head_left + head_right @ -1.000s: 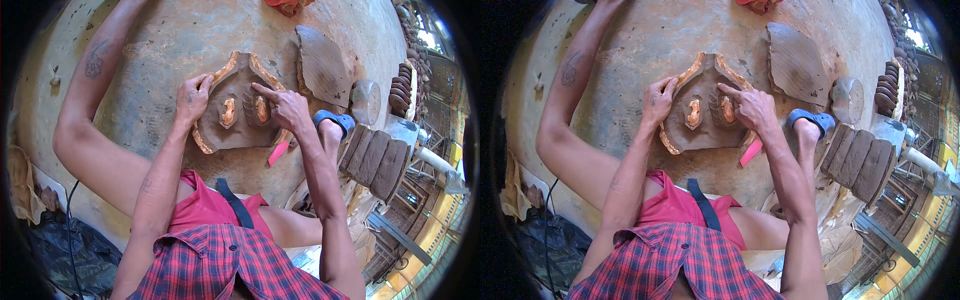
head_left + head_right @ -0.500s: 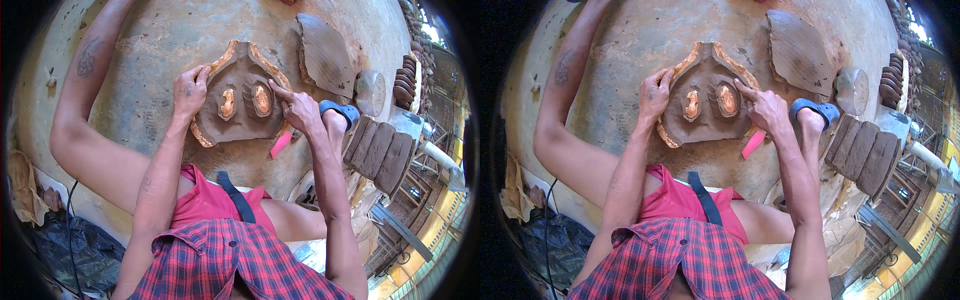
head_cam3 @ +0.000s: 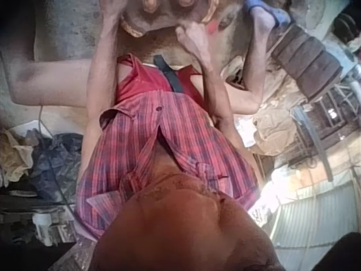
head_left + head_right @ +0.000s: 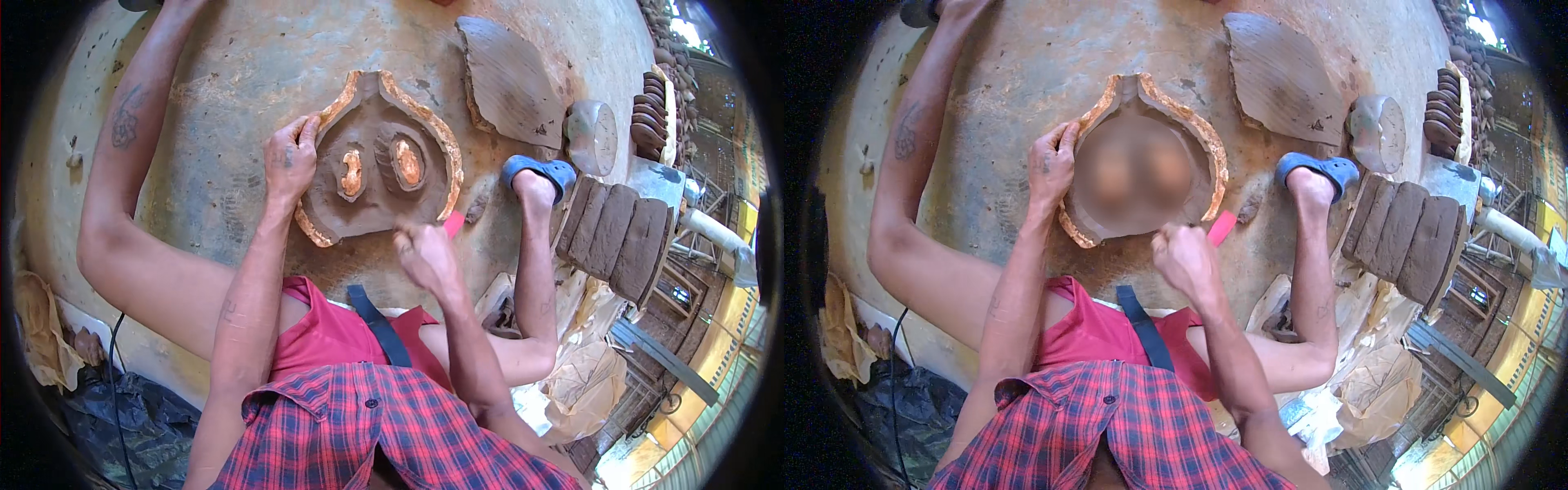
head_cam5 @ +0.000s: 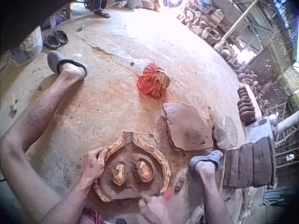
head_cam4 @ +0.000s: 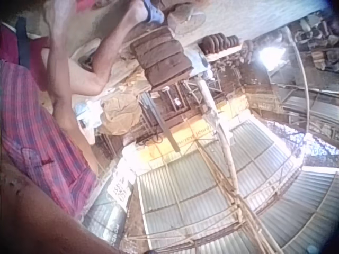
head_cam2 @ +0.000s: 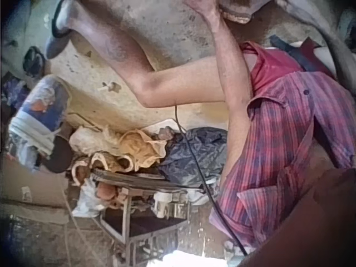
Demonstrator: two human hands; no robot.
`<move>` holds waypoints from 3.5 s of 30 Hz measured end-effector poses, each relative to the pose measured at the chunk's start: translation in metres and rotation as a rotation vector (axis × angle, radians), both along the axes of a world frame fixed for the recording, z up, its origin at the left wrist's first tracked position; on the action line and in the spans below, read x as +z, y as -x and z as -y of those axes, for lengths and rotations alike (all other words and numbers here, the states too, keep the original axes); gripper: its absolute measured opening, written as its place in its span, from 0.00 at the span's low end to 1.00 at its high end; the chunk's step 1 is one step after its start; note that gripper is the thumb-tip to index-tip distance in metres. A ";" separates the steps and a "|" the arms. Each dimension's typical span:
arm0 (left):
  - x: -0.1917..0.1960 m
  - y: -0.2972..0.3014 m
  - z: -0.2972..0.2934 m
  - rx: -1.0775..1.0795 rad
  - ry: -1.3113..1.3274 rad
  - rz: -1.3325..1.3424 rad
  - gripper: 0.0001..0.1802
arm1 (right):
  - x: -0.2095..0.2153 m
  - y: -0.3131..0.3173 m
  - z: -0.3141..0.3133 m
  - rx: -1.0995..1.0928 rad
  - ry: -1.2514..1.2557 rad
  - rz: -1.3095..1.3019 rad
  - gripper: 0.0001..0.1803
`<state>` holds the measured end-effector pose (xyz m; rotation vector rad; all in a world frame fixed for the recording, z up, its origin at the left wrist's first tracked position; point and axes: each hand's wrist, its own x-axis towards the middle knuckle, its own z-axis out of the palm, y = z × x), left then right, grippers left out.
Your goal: The person molds clay by hand using a small tool, first shaping a piece within a wooden frame and then flattening and pressing a second slab of clay.
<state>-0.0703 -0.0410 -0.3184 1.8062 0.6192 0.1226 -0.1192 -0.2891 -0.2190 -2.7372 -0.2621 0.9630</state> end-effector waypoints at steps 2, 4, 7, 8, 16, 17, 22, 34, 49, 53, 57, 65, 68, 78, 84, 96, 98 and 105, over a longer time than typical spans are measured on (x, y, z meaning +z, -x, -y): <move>-0.003 0.003 -0.002 -0.030 -0.024 -0.043 0.19 | 0.017 -0.002 -0.010 -0.127 -0.173 0.130 0.22; -0.004 0.005 -0.005 -0.042 -0.035 -0.038 0.19 | 0.043 -0.025 -0.017 -0.271 -0.338 0.275 0.16; -0.001 -0.012 -0.011 -0.125 -0.035 -0.009 0.19 | 0.042 -0.084 0.020 -0.055 -0.182 0.360 0.11; -0.001 -0.018 -0.015 -0.182 -0.038 -0.014 0.19 | 0.049 -0.099 0.021 0.024 -0.185 0.342 0.10; -0.011 -0.079 -0.037 -0.545 -0.192 0.087 0.20 | 0.044 -0.164 -0.005 0.751 0.144 0.133 0.40; -0.011 -0.084 -0.038 -0.590 -0.170 0.087 0.20 | 0.042 -0.166 -0.010 0.789 0.298 0.118 0.43; -0.009 -0.086 -0.036 -0.623 -0.118 0.068 0.19 | 0.028 -0.164 -0.002 0.913 0.404 0.130 0.48; -0.011 -0.081 -0.037 -0.604 -0.181 0.091 0.20 | 0.026 -0.065 0.023 0.628 0.414 -0.077 0.47; -0.012 -0.020 -0.015 -0.204 0.056 -0.057 0.19 | 0.027 -0.015 -0.016 -0.007 -0.588 0.253 0.17; -0.003 -0.017 -0.010 -0.095 0.047 0.019 0.19 | 0.034 -0.072 -0.005 -0.133 -0.442 0.329 0.13; 0.002 -0.020 -0.013 -0.166 0.004 -0.061 0.18 | 0.031 -0.106 -0.020 -0.085 -0.287 0.281 0.15; -0.003 -0.047 -0.024 -0.318 -0.040 -0.002 0.18 | 0.009 -0.126 -0.029 0.071 -0.328 0.209 0.18; -0.004 -0.047 -0.024 -0.317 0.003 -0.016 0.18 | 0.009 -0.123 -0.035 0.022 -0.255 0.132 0.27; -0.007 -0.047 -0.024 -0.330 -0.032 0.021 0.19 | 0.005 -0.107 -0.052 0.376 0.060 0.049 0.45; -0.010 -0.048 -0.026 -0.336 -0.052 0.024 0.19 | 0.020 -0.097 -0.053 0.664 0.238 0.004 0.50; -0.009 -0.049 -0.027 -0.357 -0.061 0.019 0.19 | 0.047 -0.089 -0.037 0.898 0.356 -0.216 0.45; -0.009 -0.050 -0.027 -0.379 -0.074 0.035 0.19 | 0.054 -0.097 -0.023 1.029 0.369 -0.286 0.35; -0.010 -0.046 -0.030 -0.342 -0.046 0.022 0.18 | 0.070 -0.122 0.036 0.520 -0.178 0.033 0.12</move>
